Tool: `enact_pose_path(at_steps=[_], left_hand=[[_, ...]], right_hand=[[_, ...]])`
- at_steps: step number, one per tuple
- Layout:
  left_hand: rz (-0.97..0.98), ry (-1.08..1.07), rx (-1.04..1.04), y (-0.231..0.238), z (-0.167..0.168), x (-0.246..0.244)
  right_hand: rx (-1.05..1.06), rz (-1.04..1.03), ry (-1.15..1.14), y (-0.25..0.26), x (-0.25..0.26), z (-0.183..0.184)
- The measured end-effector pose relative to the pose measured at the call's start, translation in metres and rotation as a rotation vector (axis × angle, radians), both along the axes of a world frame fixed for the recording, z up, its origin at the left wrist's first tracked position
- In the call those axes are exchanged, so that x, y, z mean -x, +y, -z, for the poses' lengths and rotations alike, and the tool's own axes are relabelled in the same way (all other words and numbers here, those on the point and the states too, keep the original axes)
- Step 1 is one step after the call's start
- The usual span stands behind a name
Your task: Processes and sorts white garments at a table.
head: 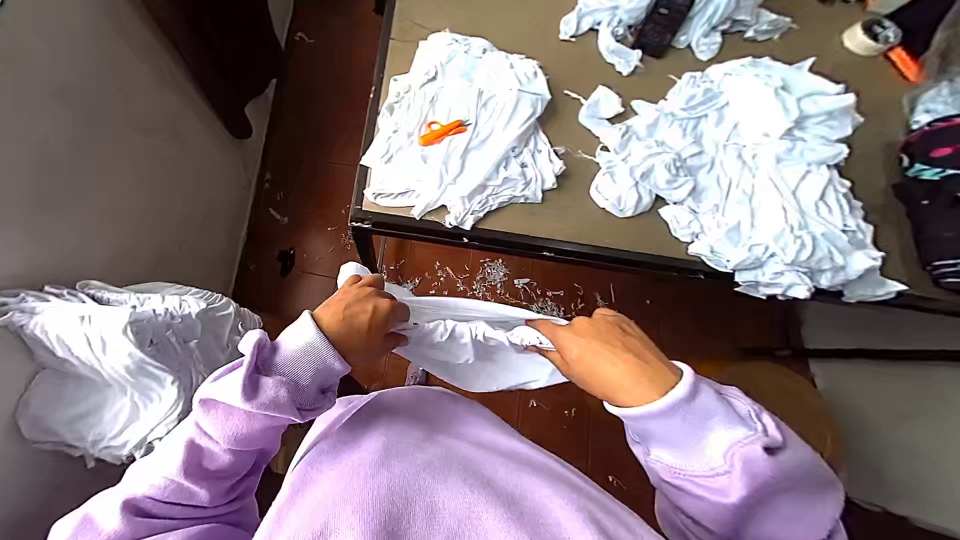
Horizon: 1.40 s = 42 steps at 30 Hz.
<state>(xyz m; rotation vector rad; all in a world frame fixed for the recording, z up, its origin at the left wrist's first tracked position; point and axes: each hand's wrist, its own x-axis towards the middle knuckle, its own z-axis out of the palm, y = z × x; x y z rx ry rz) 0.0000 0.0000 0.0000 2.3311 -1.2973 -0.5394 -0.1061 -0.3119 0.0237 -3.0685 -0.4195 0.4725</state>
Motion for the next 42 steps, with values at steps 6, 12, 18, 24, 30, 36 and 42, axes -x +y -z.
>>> enact_pose_path(at_steps=[6,12,18,24,30,36,42], left_hand=[[-0.258,-0.012,0.29,0.118,0.015,0.01],[-0.264,0.128,0.485,0.235,-0.008,0.042],[-0.466,-0.076,0.373,0.348,0.025,0.065],[-0.802,0.319,-0.307,0.457,0.064,0.16],[-1.083,-0.004,-0.003,0.577,0.0,0.21],[-1.317,0.026,-0.124,0.63,-0.019,0.109],[-1.417,0.195,0.05,0.613,0.096,-0.016]], right_hand=[[-0.509,-0.233,-0.199,0.066,-0.023,-0.012],[-0.919,-0.247,0.105,0.162,-0.049,-0.006],[-0.921,-0.449,0.116,0.272,-0.057,0.018],[-0.692,-0.701,0.155,0.417,-0.008,0.091],[-0.886,-0.984,0.292,0.544,-0.006,0.076],[-0.881,-0.815,0.342,0.621,-0.076,0.079],[-0.579,-0.243,0.344,0.613,-0.158,0.118]])
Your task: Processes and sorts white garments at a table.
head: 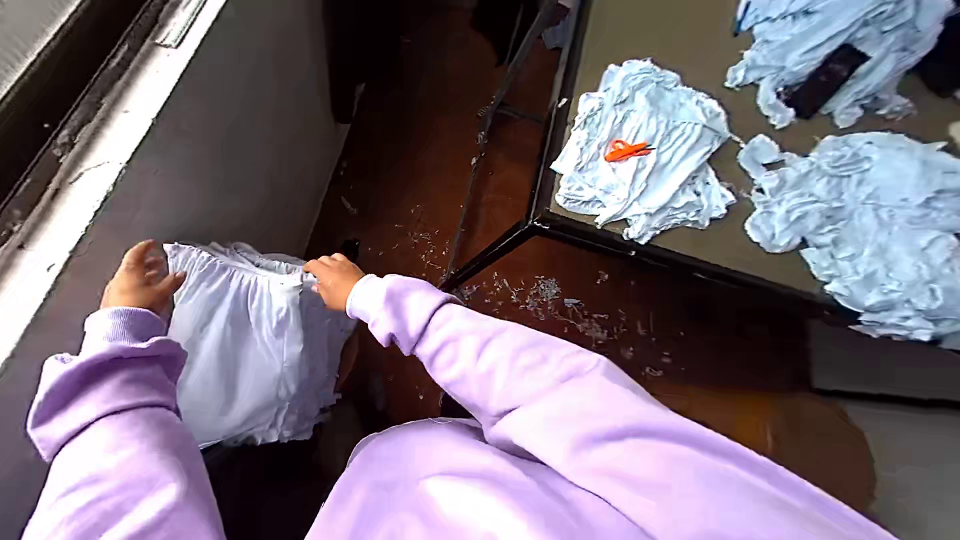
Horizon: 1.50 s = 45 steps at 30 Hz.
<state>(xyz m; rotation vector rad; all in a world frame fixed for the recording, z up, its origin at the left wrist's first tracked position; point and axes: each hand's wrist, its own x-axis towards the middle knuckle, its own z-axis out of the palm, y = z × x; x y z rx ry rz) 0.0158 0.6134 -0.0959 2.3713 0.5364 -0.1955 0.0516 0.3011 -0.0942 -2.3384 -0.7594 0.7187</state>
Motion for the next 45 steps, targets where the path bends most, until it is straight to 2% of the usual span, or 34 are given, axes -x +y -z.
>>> enact_pose_path(at_steps=[3,6,9,12,15,17,20,23,26,30,33,39,42,45], left_hand=[[0.034,0.084,0.027,-0.056,0.074,-0.014],[-0.015,0.141,-0.138,-0.101,0.112,-0.018],[-0.083,-0.002,-0.327,-0.159,0.095,-0.05],[0.252,-0.271,-0.231,-0.248,0.067,-0.103],[0.545,-0.395,-0.125,-0.377,0.036,-0.158],[0.691,-0.453,-0.072,-0.47,0.021,-0.188],[0.894,-0.398,-0.018,-0.6,0.005,-0.226],[1.032,-0.274,-0.021,-0.705,-0.002,-0.257],[1.104,-0.204,-0.092,-0.773,0.005,-0.278],[1.15,-0.137,-0.204,-0.808,0.019,-0.297],[1.203,-0.148,-0.263,-0.814,0.025,-0.309],[1.187,0.024,-0.239,-0.816,0.005,-0.323],[1.113,-0.035,-0.018,-0.788,-0.011,-0.326],[1.066,-0.267,0.266,-0.745,-0.011,-0.326]], right_hand=[[-0.025,0.087,0.115,-0.089,0.015,0.012],[0.003,0.179,0.224,-0.204,0.06,0.033],[0.034,0.512,0.337,-0.316,0.103,0.049],[-0.038,0.901,0.38,-0.4,0.121,0.054],[-0.184,1.172,0.194,-0.451,0.095,0.058],[-0.255,1.227,0.04,-0.473,0.06,0.058],[-0.314,1.2,-0.085,-0.494,0.0,0.05],[-0.413,1.224,-0.018,-0.507,-0.044,0.046],[-0.463,1.283,0.106,-0.516,-0.066,0.043],[-0.603,1.31,0.248,-0.522,-0.074,0.039],[-0.66,1.355,0.225,-0.519,-0.066,0.036],[-0.933,1.564,0.154,-0.522,-0.043,0.02],[-1.044,1.611,0.059,-0.542,-0.045,-0.008],[-1.166,1.636,-0.191,-0.569,-0.056,-0.045]])
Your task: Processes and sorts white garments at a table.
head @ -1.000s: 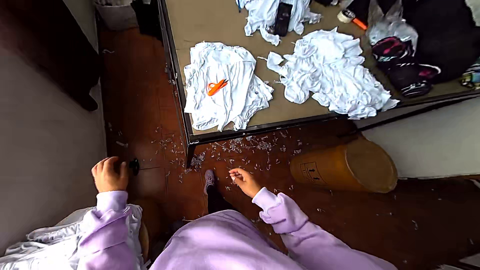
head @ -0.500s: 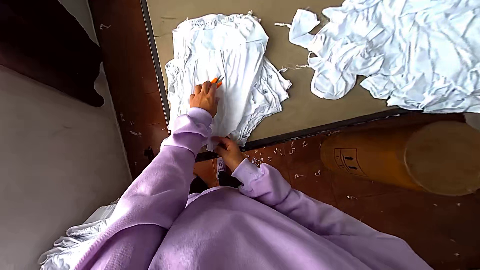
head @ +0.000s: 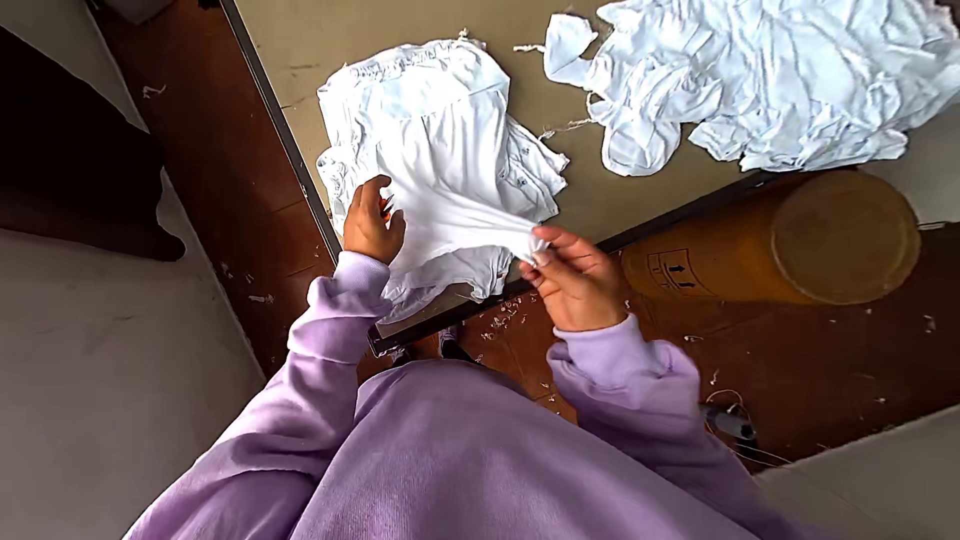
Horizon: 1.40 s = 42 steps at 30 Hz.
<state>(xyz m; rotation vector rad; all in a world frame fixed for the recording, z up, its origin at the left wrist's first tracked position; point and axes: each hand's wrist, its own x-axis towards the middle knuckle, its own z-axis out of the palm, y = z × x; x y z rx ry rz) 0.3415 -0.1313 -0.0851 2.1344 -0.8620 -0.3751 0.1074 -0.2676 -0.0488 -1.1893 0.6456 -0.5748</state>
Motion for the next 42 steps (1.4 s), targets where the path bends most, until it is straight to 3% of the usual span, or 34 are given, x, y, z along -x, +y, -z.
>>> enact_pose_path(at_steps=[3,5,6,10,12,15,17,21,23,28,32,39,42], left_hand=[[0.16,-0.08,0.163,0.026,0.014,0.012],[0.275,-0.058,0.024,0.032,0.022,0.024],[0.303,-0.044,-0.074,0.034,0.028,0.028],[0.309,-0.082,-0.262,0.038,0.043,0.036],[0.289,-0.084,-0.217,0.038,0.041,0.041],[0.29,-0.111,-0.106,0.041,0.041,0.051],[0.3,-0.097,-0.028,0.042,0.039,0.057],[0.324,0.016,0.111,0.048,0.033,0.078],[0.337,0.087,0.162,0.049,0.035,0.089],[0.383,0.233,0.236,0.045,0.032,0.113],[0.437,0.197,0.366,0.039,0.025,0.118],[0.522,-0.151,0.255,0.032,0.008,0.112],[0.669,-0.221,0.227,0.042,-0.001,0.115]], right_hand=[[0.22,0.002,-0.194,-0.025,-0.014,-0.031],[0.401,-0.023,-0.206,-0.034,-0.026,-0.039],[0.508,-0.07,-0.115,-0.038,-0.029,-0.036],[0.803,-0.161,0.65,-0.022,-0.027,0.012],[0.964,-0.272,0.827,0.002,-0.017,0.044],[1.075,-0.337,0.869,0.026,-0.005,0.082],[0.973,-0.262,0.792,0.026,-0.002,0.086],[0.322,-0.195,0.473,0.022,0.011,0.055],[0.112,-0.157,0.295,0.025,0.022,0.046],[0.095,-0.198,0.064,0.038,0.044,0.048],[0.14,-0.217,0.093,0.046,0.047,0.043],[0.224,-0.26,0.152,0.045,0.046,0.034],[0.177,-0.218,0.129,0.043,0.048,0.037]])
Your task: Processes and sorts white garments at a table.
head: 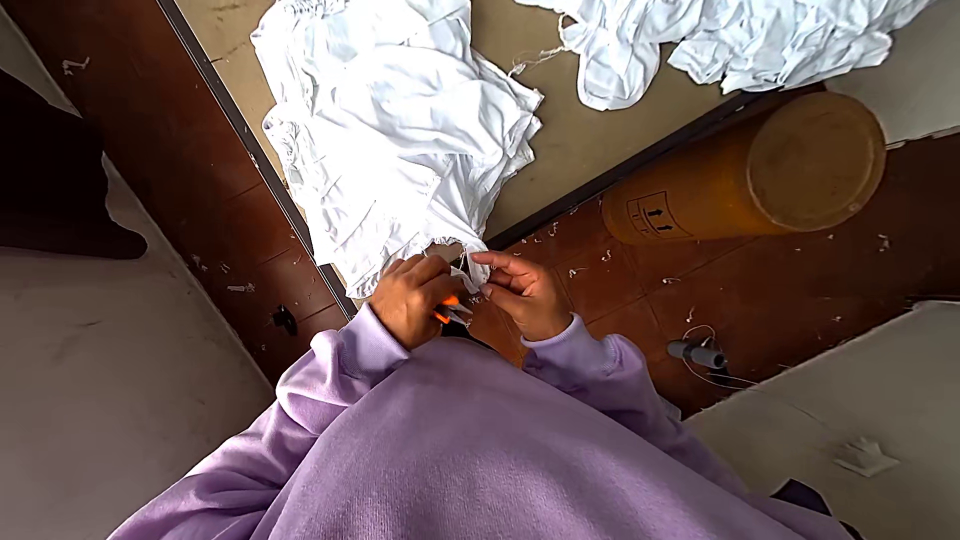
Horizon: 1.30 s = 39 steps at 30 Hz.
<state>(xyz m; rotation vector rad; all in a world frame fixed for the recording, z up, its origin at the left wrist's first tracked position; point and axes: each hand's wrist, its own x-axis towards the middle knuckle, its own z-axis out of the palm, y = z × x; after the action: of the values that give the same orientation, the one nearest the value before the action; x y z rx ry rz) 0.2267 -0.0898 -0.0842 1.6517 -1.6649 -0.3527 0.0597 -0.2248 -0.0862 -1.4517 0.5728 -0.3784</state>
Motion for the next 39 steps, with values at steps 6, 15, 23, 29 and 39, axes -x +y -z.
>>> enact_pose_path(at_steps=[6,15,23,29,39], left_hand=[[0.141,0.216,-0.084,0.015,0.011,0.017],[0.005,0.181,-0.095,0.001,0.01,0.008],[0.08,-0.213,-0.306,0.016,0.019,0.025],[-0.111,-0.086,-0.088,0.017,0.013,0.01],[-0.144,-0.482,0.177,0.001,0.015,0.007]], right_hand=[[-0.217,0.067,-0.011,-0.001,-0.002,0.005],[-0.164,-0.083,-0.048,-0.001,0.0,0.009],[-0.302,-0.153,0.139,-0.014,0.012,0.0],[-0.48,-0.166,0.007,-0.014,0.016,0.002],[-0.575,-0.153,-0.034,-0.006,0.015,-0.005]])
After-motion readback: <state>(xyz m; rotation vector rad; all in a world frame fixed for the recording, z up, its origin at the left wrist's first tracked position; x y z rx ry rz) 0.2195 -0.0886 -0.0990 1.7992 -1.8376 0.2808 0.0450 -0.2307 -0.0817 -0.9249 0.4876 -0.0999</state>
